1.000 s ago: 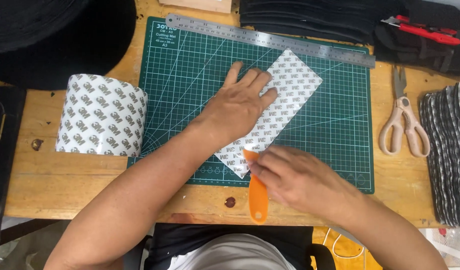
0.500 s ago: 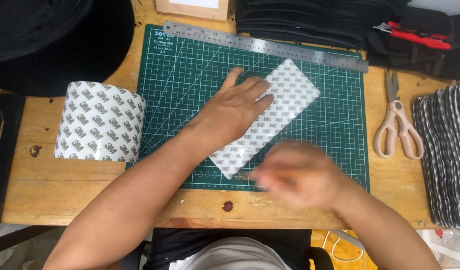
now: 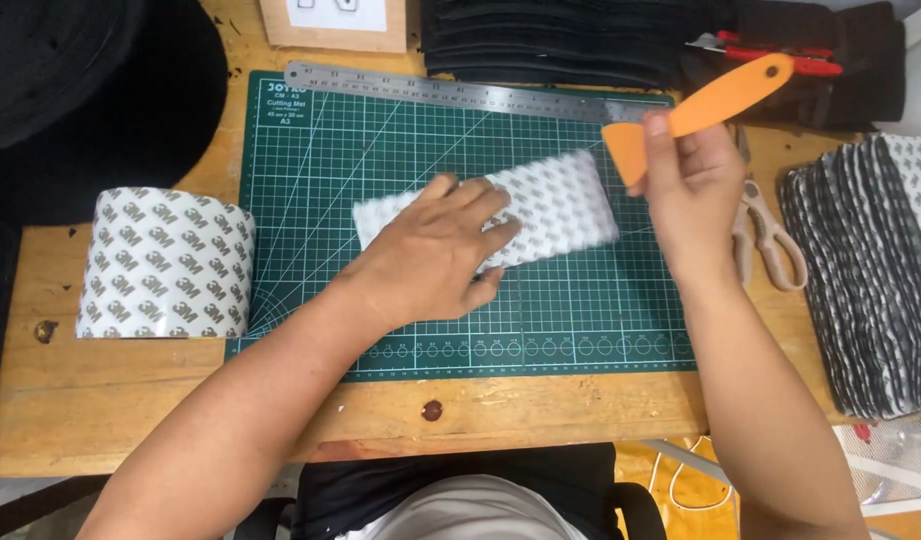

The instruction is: Applying double-sided adhesive tape to a piece of black material and smoothing it with a scraper tool.

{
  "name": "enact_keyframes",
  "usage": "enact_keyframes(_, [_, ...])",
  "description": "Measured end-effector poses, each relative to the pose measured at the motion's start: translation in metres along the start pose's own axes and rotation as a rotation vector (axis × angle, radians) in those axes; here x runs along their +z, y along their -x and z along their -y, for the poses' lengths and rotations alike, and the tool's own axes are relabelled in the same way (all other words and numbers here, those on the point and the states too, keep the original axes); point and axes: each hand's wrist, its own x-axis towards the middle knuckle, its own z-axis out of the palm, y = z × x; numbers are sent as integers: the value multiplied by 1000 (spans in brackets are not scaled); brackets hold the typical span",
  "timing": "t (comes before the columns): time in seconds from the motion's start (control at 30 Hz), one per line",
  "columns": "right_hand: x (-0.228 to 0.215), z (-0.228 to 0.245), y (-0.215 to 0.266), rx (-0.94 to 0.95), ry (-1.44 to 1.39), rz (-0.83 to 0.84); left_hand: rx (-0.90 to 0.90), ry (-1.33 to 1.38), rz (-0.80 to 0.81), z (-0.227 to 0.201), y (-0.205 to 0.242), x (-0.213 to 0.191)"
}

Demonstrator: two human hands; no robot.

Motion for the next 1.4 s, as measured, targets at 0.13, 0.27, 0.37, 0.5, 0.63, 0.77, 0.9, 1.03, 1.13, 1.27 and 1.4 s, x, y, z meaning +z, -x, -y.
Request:
enact_keyframes(0.13, [1,9,0,-39,-7,13,44,110,49,-15,1,-20])
enact_keyframes(0.27, [-4,0,1,-49,4,63,-30,203,65,-13,-2,-34])
enact_keyframes(0.37, [-9,-5,1,-38,14,77,-101,139,76,0,2,-26])
enact_keyframes(0.5, [-9,-10,1,-38,18,130,-131,112,119,4,5,-28])
enact_keyframes(0.63, [-9,-2,-1,-69,20,138,-132,131,108,3,2,-32])
enact_keyframes(0.77, [-10,2,-1,-113,45,96,-82,110,-1,6,0,-25])
enact_keyframes(0.9, [-13,0,-1,-163,73,75,-24,32,-139,9,-1,-17])
enact_keyframes(1.03, [-13,3,1,-165,68,74,-8,0,-192,11,-2,-12])
enact_keyframes(1.13, [-13,5,3,-169,71,71,-11,-3,-219,10,-2,-11])
enact_keyframes(1.27, [-13,9,6,-160,59,69,-12,-3,-199,9,-3,-12])
enact_keyframes(1.4, [-9,12,6,-163,54,96,0,4,-186,10,-4,-8])
